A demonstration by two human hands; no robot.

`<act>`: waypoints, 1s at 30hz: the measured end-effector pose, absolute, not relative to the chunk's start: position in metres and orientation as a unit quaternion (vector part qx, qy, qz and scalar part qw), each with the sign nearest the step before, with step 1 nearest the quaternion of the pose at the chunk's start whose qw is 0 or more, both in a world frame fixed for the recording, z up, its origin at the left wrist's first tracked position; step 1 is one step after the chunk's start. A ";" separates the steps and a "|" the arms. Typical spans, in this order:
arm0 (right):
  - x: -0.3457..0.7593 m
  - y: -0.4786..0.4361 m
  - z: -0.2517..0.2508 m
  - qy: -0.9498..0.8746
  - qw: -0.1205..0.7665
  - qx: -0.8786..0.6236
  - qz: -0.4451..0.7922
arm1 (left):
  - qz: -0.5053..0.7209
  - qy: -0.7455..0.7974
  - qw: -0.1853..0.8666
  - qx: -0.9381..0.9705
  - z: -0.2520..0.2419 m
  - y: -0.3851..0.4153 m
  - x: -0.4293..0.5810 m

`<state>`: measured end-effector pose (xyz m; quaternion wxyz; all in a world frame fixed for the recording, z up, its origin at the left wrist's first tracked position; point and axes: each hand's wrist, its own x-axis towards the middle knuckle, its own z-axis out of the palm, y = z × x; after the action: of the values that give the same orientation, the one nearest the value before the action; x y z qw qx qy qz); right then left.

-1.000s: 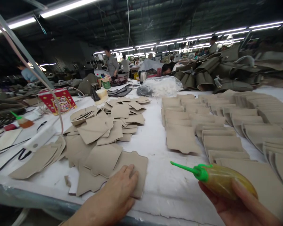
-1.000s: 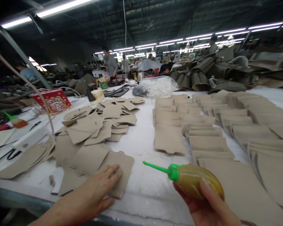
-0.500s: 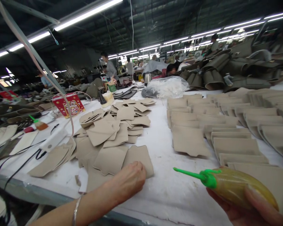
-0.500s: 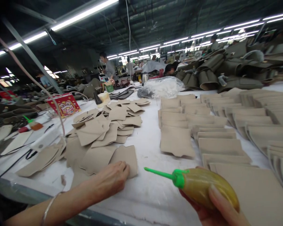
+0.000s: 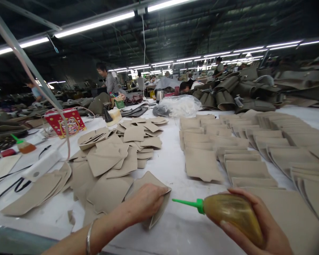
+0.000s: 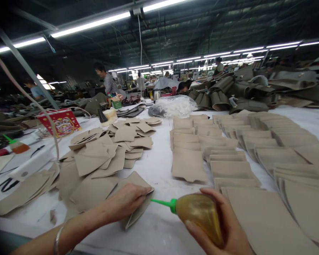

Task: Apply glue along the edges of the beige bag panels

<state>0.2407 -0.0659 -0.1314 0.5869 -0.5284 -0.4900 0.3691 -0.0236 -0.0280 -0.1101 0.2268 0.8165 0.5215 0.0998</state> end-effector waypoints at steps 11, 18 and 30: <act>0.222 -0.038 -0.139 -0.753 0.442 -0.466 0.144 | 0.084 0.530 0.262 0.802 -0.114 -0.022 -0.024; 0.212 -0.044 -0.125 -0.811 0.418 -0.400 0.089 | 0.087 0.527 0.242 0.810 -0.121 -0.021 -0.025; 0.214 -0.046 -0.132 -0.739 0.422 -0.500 0.160 | 0.099 0.520 0.212 0.821 -0.121 -0.024 -0.023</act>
<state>0.2144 -0.0464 -0.1320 0.4225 -0.5001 -0.7387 0.1602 -0.0235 -0.0238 -0.1210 0.2124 0.8211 0.5205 0.0992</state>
